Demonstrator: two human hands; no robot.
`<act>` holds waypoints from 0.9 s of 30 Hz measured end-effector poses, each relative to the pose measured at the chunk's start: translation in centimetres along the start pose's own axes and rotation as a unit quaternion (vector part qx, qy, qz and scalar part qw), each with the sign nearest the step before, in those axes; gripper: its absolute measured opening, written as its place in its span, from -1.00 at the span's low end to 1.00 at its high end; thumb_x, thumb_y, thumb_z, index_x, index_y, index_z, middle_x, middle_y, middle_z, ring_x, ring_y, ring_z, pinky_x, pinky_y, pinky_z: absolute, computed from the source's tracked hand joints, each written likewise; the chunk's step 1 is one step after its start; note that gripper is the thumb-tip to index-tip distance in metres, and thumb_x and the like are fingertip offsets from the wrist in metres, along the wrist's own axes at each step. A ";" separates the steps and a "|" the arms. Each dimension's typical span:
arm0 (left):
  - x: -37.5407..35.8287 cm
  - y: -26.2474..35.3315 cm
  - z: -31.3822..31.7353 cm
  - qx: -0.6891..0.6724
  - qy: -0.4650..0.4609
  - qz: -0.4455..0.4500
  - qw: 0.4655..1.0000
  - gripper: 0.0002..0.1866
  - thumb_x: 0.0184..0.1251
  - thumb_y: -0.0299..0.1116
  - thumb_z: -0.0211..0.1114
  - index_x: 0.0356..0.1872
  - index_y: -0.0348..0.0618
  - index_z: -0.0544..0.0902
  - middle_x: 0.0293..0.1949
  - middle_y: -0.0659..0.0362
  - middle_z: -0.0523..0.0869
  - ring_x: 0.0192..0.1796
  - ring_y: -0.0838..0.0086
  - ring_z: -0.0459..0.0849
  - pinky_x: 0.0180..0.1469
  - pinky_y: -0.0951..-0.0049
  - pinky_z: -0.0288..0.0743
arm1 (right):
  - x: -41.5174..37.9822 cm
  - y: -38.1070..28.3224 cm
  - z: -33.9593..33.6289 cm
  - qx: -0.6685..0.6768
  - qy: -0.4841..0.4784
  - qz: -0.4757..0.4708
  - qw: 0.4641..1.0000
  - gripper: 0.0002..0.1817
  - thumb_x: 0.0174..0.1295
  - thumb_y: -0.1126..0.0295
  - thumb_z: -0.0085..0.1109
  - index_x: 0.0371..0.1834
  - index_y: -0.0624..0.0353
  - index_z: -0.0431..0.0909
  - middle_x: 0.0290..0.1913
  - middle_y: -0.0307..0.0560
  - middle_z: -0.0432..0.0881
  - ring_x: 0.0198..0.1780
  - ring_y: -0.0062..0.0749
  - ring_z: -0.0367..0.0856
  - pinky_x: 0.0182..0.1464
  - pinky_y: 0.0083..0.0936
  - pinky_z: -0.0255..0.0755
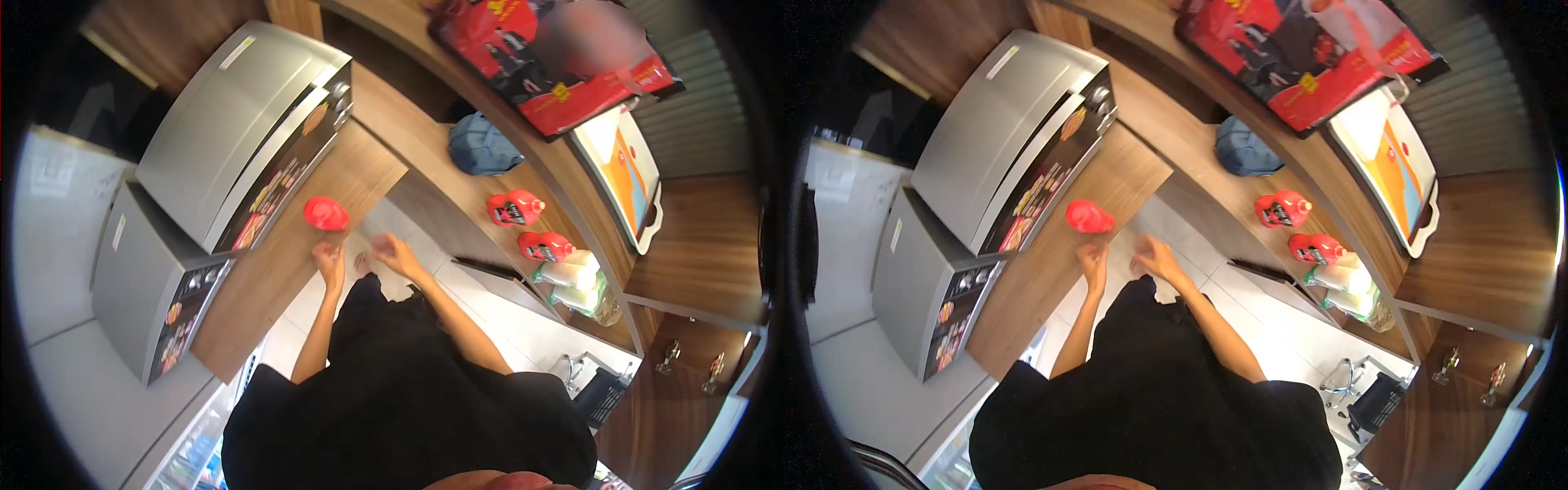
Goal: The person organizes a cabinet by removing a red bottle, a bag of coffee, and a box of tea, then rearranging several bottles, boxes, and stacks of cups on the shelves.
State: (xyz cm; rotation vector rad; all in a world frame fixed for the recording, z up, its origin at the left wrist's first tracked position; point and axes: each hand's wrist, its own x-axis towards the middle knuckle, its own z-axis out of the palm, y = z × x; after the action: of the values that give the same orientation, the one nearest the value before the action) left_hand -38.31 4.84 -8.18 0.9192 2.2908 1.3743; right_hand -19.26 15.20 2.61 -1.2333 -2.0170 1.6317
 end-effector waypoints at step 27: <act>-32.2 46.4 11.8 -0.249 -0.462 0.318 0.790 -0.65 0.31 -0.41 0.42 0.03 -0.23 0.50 -0.09 0.04 0.64 -0.08 0.31 0.63 -0.03 0.34 0.50 | -42.1 1.6 -25.4 0.000 0.612 -0.118 0.782 -0.78 0.18 0.63 0.33 -0.12 0.20 0.64 -0.19 -0.13 0.73 -0.22 -0.49 0.68 -0.15 -0.57 0.52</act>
State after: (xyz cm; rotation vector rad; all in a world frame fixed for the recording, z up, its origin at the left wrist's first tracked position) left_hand 9.11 6.66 24.67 1.7299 0.8459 1.2043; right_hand 23.71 0.97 21.90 -1.3812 -1.1880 0.3805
